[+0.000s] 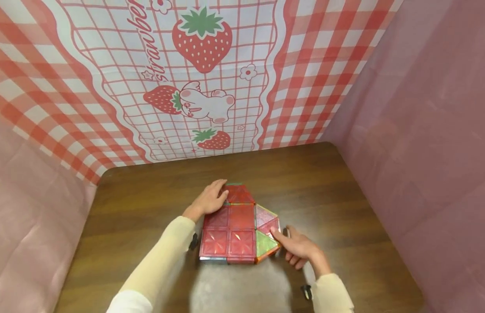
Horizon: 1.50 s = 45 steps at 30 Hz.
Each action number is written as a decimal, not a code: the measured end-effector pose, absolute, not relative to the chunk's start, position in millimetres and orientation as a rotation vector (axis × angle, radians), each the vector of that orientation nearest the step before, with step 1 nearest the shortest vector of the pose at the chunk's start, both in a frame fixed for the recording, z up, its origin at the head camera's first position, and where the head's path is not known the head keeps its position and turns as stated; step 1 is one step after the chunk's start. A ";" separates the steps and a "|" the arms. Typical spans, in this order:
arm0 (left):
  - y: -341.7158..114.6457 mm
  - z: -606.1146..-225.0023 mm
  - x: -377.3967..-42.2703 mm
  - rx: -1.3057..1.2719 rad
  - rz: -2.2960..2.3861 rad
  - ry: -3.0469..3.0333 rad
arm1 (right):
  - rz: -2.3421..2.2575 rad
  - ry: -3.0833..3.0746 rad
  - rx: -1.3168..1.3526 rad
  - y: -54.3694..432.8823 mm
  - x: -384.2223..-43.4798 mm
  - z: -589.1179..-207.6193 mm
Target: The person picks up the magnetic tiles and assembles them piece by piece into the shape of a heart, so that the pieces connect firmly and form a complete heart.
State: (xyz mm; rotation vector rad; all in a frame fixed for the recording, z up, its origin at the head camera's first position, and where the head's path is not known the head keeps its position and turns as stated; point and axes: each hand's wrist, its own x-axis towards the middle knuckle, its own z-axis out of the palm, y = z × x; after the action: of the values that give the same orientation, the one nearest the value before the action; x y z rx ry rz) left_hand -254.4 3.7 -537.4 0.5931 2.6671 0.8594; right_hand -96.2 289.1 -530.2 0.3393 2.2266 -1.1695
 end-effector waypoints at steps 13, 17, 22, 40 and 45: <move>-51.2 -557.5 -235.2 0.331 1.084 2.705 | -1.624 2.229 0.457 271.2 -134.0 -580.6; -66.5 -566.7 -216.5 0.253 1.155 2.731 | -1.663 2.421 0.359 273.0 -153.3 -588.8; -66.0 -573.4 -192.5 0.164 1.149 2.817 | -1.632 2.579 0.202 274.6 -151.0 -602.7; -71.8 -572.9 -189.8 0.124 1.123 2.901 | -1.510 2.656 0.216 258.4 -157.4 -606.5; -74.3 -576.5 -191.6 0.088 1.123 2.920 | -1.524 2.653 0.240 251.4 -158.7 -607.7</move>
State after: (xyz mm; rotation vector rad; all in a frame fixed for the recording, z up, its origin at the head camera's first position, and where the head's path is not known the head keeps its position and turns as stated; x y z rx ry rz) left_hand -191.6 -74.3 -576.5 0.0876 2.9200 1.1229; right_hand -158.7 251.4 -607.7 0.2400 2.6533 -1.5244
